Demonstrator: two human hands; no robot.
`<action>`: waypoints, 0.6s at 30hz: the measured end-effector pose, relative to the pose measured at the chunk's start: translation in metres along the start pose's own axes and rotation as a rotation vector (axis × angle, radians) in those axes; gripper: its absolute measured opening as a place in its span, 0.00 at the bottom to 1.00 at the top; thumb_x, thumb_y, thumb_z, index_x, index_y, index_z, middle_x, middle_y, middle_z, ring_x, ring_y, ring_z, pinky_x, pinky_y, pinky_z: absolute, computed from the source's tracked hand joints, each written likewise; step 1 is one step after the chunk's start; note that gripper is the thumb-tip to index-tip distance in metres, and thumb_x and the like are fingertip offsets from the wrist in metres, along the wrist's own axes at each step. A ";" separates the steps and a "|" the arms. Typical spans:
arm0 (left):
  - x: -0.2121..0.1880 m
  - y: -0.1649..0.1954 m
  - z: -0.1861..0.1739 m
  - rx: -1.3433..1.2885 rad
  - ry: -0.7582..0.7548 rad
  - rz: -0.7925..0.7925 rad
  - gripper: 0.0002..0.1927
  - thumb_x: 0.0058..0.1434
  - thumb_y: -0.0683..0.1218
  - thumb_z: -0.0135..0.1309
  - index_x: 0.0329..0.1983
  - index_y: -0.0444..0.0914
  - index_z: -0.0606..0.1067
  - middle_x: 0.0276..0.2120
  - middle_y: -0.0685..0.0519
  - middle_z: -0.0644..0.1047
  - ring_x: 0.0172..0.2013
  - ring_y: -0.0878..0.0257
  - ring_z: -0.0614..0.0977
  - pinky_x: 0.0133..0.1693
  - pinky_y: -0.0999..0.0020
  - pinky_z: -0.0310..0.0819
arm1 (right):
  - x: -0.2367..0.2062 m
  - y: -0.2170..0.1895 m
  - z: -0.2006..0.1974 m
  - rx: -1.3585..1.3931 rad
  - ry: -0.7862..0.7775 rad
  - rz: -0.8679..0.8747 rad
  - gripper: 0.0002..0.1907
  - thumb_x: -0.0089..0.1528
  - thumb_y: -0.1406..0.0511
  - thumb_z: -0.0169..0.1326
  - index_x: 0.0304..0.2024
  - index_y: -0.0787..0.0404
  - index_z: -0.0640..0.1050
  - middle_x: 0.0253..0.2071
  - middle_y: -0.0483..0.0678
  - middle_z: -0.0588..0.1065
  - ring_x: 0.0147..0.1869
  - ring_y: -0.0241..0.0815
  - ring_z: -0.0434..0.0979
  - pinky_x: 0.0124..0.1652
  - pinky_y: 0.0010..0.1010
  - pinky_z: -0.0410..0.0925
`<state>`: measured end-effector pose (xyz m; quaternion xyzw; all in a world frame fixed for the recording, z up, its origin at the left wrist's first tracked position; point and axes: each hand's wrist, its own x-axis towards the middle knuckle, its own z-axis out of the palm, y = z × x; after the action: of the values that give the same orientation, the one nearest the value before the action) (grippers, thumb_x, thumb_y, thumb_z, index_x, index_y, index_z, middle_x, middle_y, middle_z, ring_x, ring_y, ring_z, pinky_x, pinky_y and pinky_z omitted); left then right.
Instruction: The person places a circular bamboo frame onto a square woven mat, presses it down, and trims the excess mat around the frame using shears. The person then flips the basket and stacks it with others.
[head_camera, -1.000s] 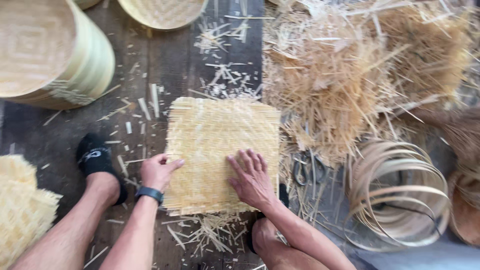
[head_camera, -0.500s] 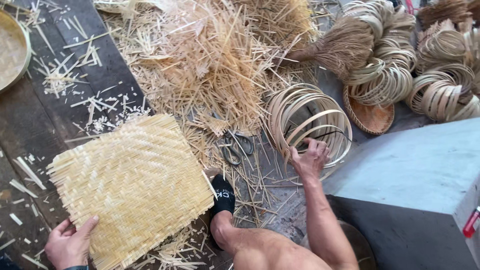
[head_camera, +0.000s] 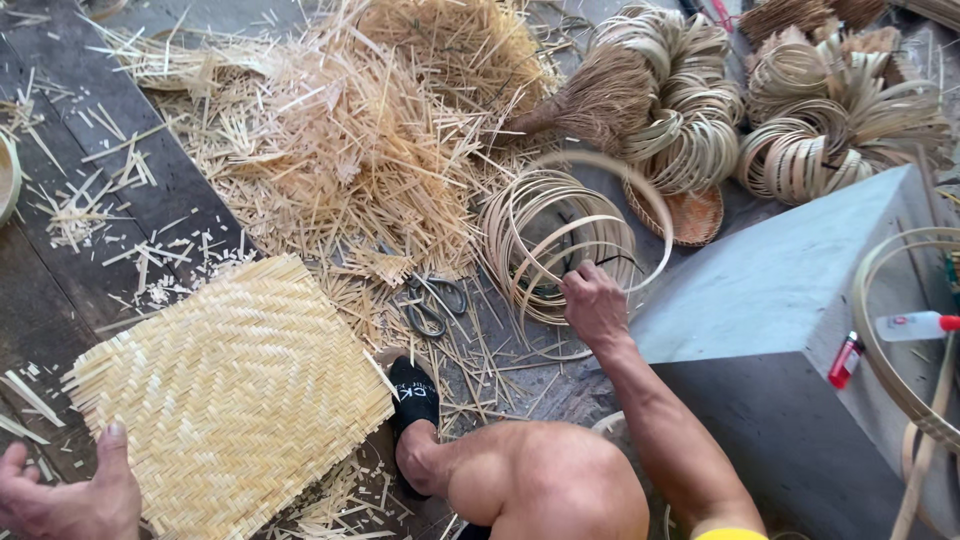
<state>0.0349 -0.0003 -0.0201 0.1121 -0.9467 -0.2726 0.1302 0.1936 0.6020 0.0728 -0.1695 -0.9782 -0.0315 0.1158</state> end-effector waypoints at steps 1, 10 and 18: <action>0.000 0.014 -0.006 -0.115 0.004 0.024 0.39 0.65 0.49 0.70 0.68 0.26 0.61 0.60 0.34 0.65 0.59 0.43 0.71 0.56 0.46 0.70 | 0.007 -0.005 -0.011 -0.015 0.005 -0.025 0.06 0.62 0.65 0.58 0.31 0.61 0.81 0.36 0.50 0.76 0.40 0.49 0.80 0.40 0.42 0.73; -0.004 0.142 -0.067 -0.605 -0.323 0.071 0.31 0.69 0.61 0.55 0.60 0.29 0.72 0.58 0.37 0.77 0.63 0.48 0.78 0.67 0.50 0.72 | 0.072 -0.076 -0.131 1.170 -0.173 -0.270 0.09 0.69 0.63 0.53 0.42 0.64 0.74 0.35 0.48 0.77 0.39 0.42 0.80 0.42 0.35 0.74; 0.026 0.148 -0.061 -1.982 -0.559 -0.441 0.23 0.74 0.59 0.46 0.57 0.37 0.75 0.29 0.54 0.75 0.30 0.64 0.75 0.29 0.70 0.70 | 0.140 -0.185 -0.124 1.915 -0.831 -0.098 0.10 0.73 0.62 0.47 0.50 0.63 0.69 0.43 0.49 0.73 0.44 0.42 0.79 0.51 0.49 0.78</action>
<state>0.0087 0.0846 0.1153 0.0584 -0.2552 -0.9586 -0.1118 0.0297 0.4610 0.2222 0.0355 -0.5626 0.8131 -0.1453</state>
